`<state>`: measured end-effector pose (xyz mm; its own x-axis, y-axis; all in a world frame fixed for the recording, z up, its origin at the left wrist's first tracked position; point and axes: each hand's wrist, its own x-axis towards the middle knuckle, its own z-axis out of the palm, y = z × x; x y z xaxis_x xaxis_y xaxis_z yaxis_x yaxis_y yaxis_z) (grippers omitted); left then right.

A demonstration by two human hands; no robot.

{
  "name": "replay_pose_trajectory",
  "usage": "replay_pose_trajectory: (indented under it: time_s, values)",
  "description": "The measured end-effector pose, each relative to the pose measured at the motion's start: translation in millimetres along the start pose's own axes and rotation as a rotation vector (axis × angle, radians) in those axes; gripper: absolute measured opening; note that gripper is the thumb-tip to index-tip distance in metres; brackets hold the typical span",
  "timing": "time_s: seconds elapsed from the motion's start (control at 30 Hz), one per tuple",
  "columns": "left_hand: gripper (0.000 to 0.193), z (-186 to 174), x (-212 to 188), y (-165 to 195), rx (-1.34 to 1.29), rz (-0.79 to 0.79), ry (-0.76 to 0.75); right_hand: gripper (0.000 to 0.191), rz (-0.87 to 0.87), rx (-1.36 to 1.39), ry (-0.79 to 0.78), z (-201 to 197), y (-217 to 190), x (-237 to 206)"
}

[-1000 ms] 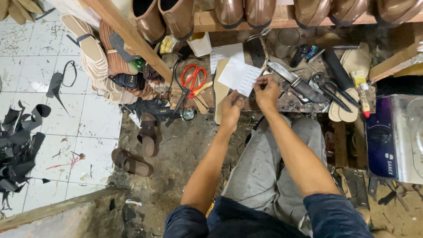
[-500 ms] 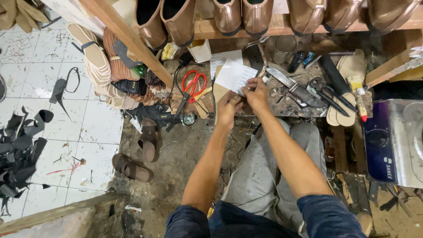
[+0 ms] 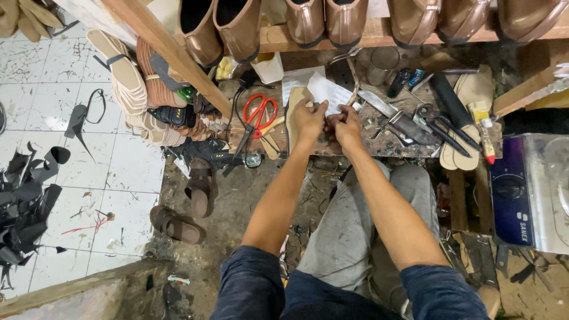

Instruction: The person repeatedly picks up a metallic gold flat shoe, turns it over to inspect the sole and interior, and places it back on a wooden shelf. The person also handles a small paper label and a wooden shoe last during the process.

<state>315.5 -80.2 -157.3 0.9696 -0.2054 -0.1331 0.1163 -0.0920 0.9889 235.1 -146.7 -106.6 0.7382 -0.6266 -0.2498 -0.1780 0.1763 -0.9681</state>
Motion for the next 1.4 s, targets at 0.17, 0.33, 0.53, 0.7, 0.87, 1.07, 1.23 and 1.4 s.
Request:
replay_pose_trajectory:
  time_s: [0.17, 0.33, 0.53, 0.7, 0.87, 1.07, 1.23, 1.4]
  values:
    - [0.024, 0.9, 2.9, 3.6, 0.52, 0.216, 0.121, 0.047, 0.032, 0.032, -0.138, -10.3, 11.4, 1.5]
    - [0.01, -17.3, -55.5, 1.7, -0.601, -0.03, -0.137, 0.039, -0.121, 0.011, 0.027, -38.8, 24.2, -15.9]
    - [0.024, -33.5, -165.7, 26.0, -0.892, -0.094, -0.275, 0.055, -0.201, 0.289, -0.133, -71.8, -19.6, -99.6]
    - [0.038, -51.3, -218.3, 59.0, -0.929, -0.219, -0.383, 0.056, -0.271, 0.206, -0.218, -94.2, -59.6, -179.3]
    - [0.042, -52.5, -268.2, 85.2, -0.741, -0.065, -0.157, 0.048, -0.569, -0.153, 0.045, -108.5, -85.5, -245.6]
    - [0.03, -62.0, -310.8, 102.3, -0.543, 0.007, -0.091, 0.024, -0.874, -0.582, 0.22, -123.4, -102.3, -307.7]
    - [0.031, -59.4, -333.3, 113.2, -0.408, 0.229, -0.078, 0.029, -0.902, -0.614, 0.225, -129.4, -108.6, -323.2]
    - [0.034, -59.2, -346.1, 126.2, -0.241, 0.257, -0.071, 0.023, -0.941, -0.61, 0.254, -136.0, -110.4, -328.6]
